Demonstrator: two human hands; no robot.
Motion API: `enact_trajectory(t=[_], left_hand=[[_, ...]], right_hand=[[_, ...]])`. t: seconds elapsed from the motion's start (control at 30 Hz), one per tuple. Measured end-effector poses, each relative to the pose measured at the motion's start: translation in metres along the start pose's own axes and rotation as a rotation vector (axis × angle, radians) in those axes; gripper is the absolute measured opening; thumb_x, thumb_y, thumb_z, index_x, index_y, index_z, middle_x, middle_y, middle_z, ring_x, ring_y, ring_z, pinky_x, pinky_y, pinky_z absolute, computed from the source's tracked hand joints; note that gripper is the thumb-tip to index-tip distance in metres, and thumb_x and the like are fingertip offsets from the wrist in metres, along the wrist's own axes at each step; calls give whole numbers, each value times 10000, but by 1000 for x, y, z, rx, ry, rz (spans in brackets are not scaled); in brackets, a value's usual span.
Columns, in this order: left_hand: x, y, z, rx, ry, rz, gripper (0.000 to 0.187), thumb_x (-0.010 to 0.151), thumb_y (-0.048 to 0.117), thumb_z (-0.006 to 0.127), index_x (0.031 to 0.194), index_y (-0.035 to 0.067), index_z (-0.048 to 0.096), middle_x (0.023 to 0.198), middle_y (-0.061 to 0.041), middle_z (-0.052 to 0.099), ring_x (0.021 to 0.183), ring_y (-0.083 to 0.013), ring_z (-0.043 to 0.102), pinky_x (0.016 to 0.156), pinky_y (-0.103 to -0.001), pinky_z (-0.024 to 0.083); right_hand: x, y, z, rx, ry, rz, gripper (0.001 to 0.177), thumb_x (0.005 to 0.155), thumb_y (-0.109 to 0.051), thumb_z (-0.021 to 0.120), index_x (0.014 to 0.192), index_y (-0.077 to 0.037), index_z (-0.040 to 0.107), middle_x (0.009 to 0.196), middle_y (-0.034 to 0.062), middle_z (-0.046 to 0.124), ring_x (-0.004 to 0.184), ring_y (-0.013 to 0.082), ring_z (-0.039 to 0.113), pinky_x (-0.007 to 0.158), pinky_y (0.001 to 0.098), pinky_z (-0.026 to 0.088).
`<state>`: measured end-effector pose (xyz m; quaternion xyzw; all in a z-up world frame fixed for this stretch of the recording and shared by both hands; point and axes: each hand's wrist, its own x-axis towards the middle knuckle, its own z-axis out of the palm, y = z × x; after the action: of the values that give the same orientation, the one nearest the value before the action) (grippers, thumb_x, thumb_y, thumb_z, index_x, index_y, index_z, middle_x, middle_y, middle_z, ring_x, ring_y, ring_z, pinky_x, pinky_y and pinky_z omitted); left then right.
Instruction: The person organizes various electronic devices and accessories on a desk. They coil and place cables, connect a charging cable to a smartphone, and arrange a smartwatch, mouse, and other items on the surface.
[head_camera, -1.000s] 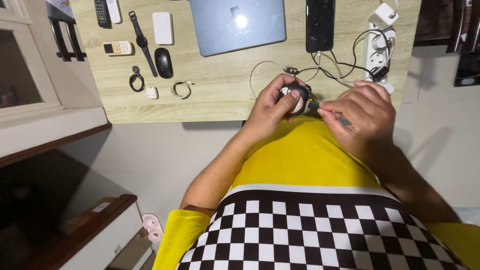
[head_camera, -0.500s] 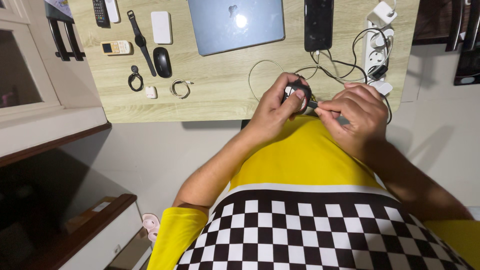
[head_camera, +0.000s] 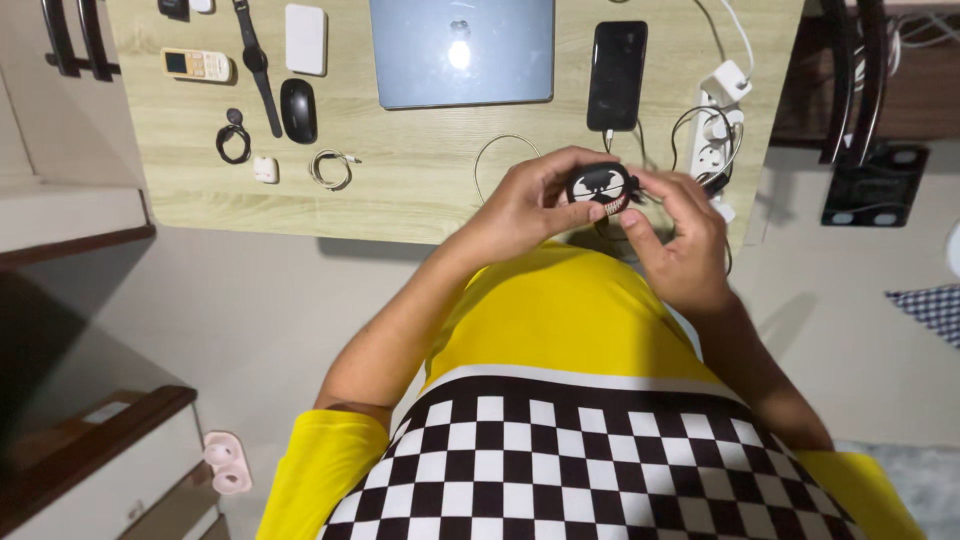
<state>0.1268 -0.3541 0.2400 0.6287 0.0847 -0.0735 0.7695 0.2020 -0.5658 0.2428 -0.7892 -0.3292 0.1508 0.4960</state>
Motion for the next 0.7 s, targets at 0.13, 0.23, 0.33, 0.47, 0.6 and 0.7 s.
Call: enact_trajectory(t=[0.13, 0.23, 0.33, 0.47, 0.6, 0.7], left_hand=[[11, -17, 3, -269, 44, 85, 378, 939, 25, 753, 1221, 4, 503, 1125, -59, 692, 1027, -85, 680, 873, -245, 592], [12, -28, 4, -241, 95, 7, 360, 948, 44, 770, 1217, -1, 535, 1011, -58, 699, 829, -68, 627, 664, -219, 505], [11, -33, 4, -224, 108, 1, 359, 943, 75, 760, 1206, 13, 524, 1010, -43, 702, 785, -50, 611, 618, -210, 489], [10, -31, 4, -172, 125, -21, 345, 946, 86, 759, 1190, 15, 525, 997, -45, 713, 792, -49, 628, 613, -214, 503], [10, -31, 5, -184, 119, -24, 348, 948, 93, 757, 1193, 20, 520, 1001, -46, 714, 786, -44, 618, 612, -210, 495], [10, -33, 5, -178, 118, -17, 345, 953, 96, 757, 1189, 17, 517, 994, -52, 715, 770, -46, 612, 608, -209, 494]], right_hand=[[-1, 27, 15, 607, -36, 282, 269, 1062, -45, 628, 1307, 41, 560, 1134, 59, 668, 1025, 100, 623, 943, 256, 515], [-5, 40, 18, 669, -41, 295, 267, 1065, -21, 602, 1311, 59, 539, 1128, 49, 668, 1021, 80, 622, 949, 237, 512], [-7, 43, 19, 724, -36, 301, 272, 1060, -21, 601, 1317, 51, 545, 1146, 54, 670, 1039, 79, 620, 960, 234, 503], [-8, 44, 19, 697, -47, 320, 265, 1058, -16, 597, 1308, 51, 542, 1126, 59, 671, 1027, 80, 623, 944, 236, 511], [-5, 42, 18, 681, -53, 315, 262, 1061, -15, 596, 1308, 56, 544, 1113, 58, 669, 1017, 79, 621, 941, 238, 512], [-2, 32, 18, 682, -47, 322, 278, 1061, -37, 614, 1318, 50, 553, 1134, 68, 674, 1032, 93, 625, 961, 247, 515]])
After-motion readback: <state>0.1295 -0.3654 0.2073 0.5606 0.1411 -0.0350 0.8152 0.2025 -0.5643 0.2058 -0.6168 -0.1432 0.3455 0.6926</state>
